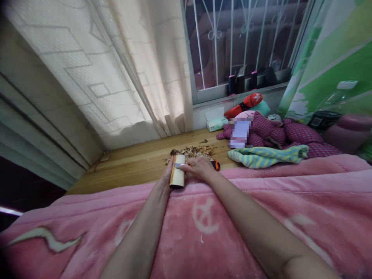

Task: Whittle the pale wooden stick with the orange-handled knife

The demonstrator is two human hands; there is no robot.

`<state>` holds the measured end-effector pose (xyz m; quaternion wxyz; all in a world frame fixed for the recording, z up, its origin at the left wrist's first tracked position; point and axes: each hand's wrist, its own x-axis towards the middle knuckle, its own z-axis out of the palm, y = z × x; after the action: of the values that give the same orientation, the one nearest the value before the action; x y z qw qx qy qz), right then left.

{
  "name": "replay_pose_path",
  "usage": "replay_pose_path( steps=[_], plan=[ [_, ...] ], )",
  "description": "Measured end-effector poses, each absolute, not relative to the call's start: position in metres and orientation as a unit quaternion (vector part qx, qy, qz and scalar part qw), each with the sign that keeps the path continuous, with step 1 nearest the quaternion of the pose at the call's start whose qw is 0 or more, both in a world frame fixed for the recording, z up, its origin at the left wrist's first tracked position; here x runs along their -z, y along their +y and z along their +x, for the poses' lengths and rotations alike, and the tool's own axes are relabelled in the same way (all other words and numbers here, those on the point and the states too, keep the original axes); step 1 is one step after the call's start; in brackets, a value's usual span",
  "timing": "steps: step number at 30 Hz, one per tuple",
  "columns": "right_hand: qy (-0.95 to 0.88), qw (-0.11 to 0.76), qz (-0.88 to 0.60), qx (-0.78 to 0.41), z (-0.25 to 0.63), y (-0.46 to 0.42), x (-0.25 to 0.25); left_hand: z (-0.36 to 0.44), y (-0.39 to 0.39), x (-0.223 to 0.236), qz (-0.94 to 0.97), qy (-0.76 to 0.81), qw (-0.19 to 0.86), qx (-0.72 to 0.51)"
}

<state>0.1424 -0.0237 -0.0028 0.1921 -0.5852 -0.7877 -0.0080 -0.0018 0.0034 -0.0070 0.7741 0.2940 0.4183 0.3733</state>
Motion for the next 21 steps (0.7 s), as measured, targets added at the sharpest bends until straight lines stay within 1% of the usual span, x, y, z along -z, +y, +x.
replay_pose_path(
  steps=[6, 11, 16, 21],
  plan=[
    [-0.745, 0.201, -0.636, 0.012, 0.159, -0.014, 0.008, -0.002, -0.002, 0.001, 0.325, 0.41, 0.795, -0.307],
    [-0.704, 0.218, -0.675, 0.03, 0.167, -0.011, 0.008, -0.002, -0.006, -0.003, 0.339, 0.399, 0.801, -0.29],
    [-0.742, 0.225, -0.63, 0.028, 0.159, -0.017, 0.006, -0.002, 0.0, 0.002, 0.313, 0.392, 0.792, -0.349],
    [-0.786, 0.208, -0.581, 0.033, 0.146, -0.026, 0.001, -0.003, 0.004, 0.006, 0.268, 0.38, 0.8, -0.379]
  ],
)
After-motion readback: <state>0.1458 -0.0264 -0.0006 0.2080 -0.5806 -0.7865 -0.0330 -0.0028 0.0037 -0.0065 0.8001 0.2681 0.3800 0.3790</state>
